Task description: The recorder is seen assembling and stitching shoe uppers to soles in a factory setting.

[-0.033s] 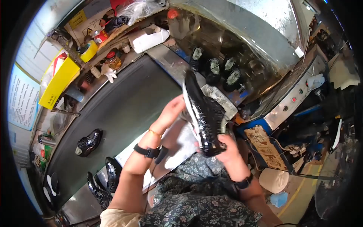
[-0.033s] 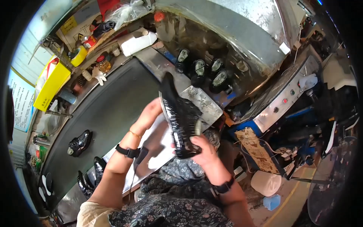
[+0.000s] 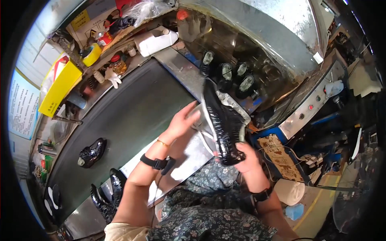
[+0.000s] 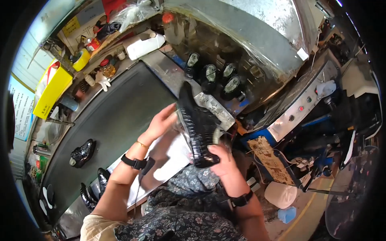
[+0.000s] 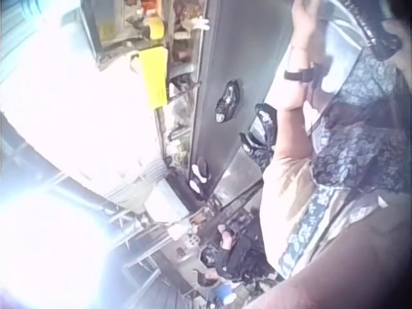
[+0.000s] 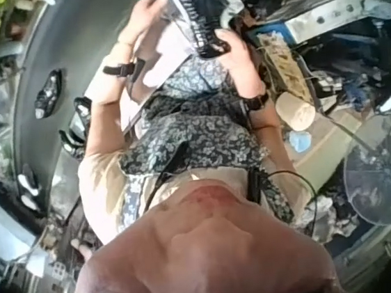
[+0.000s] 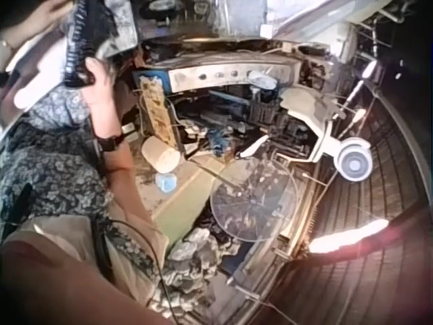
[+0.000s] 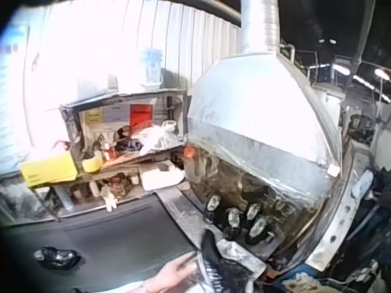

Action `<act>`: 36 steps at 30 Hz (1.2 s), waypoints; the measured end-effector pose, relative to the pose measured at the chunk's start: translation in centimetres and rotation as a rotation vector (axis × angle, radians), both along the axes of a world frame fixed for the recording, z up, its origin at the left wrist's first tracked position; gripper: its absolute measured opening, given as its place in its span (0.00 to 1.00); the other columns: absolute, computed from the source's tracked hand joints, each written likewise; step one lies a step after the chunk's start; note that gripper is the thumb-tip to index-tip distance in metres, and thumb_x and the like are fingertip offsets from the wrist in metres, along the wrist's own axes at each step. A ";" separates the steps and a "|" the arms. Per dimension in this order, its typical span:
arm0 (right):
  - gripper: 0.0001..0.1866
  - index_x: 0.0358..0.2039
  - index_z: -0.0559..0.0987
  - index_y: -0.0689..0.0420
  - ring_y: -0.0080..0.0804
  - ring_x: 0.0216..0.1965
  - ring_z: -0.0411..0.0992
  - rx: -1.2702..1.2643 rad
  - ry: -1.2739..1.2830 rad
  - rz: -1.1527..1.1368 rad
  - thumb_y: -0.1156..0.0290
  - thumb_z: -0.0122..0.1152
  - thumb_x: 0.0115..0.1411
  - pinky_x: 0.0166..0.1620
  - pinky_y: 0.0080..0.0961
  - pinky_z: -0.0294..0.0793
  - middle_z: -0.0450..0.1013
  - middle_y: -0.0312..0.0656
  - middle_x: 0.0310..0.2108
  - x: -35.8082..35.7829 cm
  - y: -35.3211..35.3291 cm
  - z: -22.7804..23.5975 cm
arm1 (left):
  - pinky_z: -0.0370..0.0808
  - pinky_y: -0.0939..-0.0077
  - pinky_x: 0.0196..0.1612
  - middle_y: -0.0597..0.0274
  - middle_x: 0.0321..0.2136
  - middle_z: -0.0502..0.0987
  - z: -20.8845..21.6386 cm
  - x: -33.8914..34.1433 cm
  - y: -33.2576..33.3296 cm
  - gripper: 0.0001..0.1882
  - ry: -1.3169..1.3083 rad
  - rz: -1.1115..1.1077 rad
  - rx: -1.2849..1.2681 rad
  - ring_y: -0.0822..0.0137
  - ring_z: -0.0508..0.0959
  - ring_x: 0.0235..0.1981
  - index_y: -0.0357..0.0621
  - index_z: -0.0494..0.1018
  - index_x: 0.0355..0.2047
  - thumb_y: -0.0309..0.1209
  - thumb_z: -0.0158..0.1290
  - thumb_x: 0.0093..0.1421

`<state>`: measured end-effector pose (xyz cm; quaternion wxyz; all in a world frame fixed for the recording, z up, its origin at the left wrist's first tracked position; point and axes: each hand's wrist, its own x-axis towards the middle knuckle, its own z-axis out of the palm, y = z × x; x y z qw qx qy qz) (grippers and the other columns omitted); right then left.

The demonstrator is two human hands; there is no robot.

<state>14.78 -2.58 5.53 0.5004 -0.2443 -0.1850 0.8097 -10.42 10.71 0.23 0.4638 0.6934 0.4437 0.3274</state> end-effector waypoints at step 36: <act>0.13 0.44 0.79 0.66 0.29 0.39 0.76 0.668 -1.415 0.238 0.74 0.60 0.60 0.45 0.25 0.73 0.78 0.47 0.39 -1.9 -3.2 -2.0 | 0.76 0.70 0.42 0.52 0.34 0.81 3.5 -23.6 -22.2 0.42 0.707 0.560 -0.482 0.59 0.81 0.36 0.41 0.74 0.52 0.48 0.71 0.38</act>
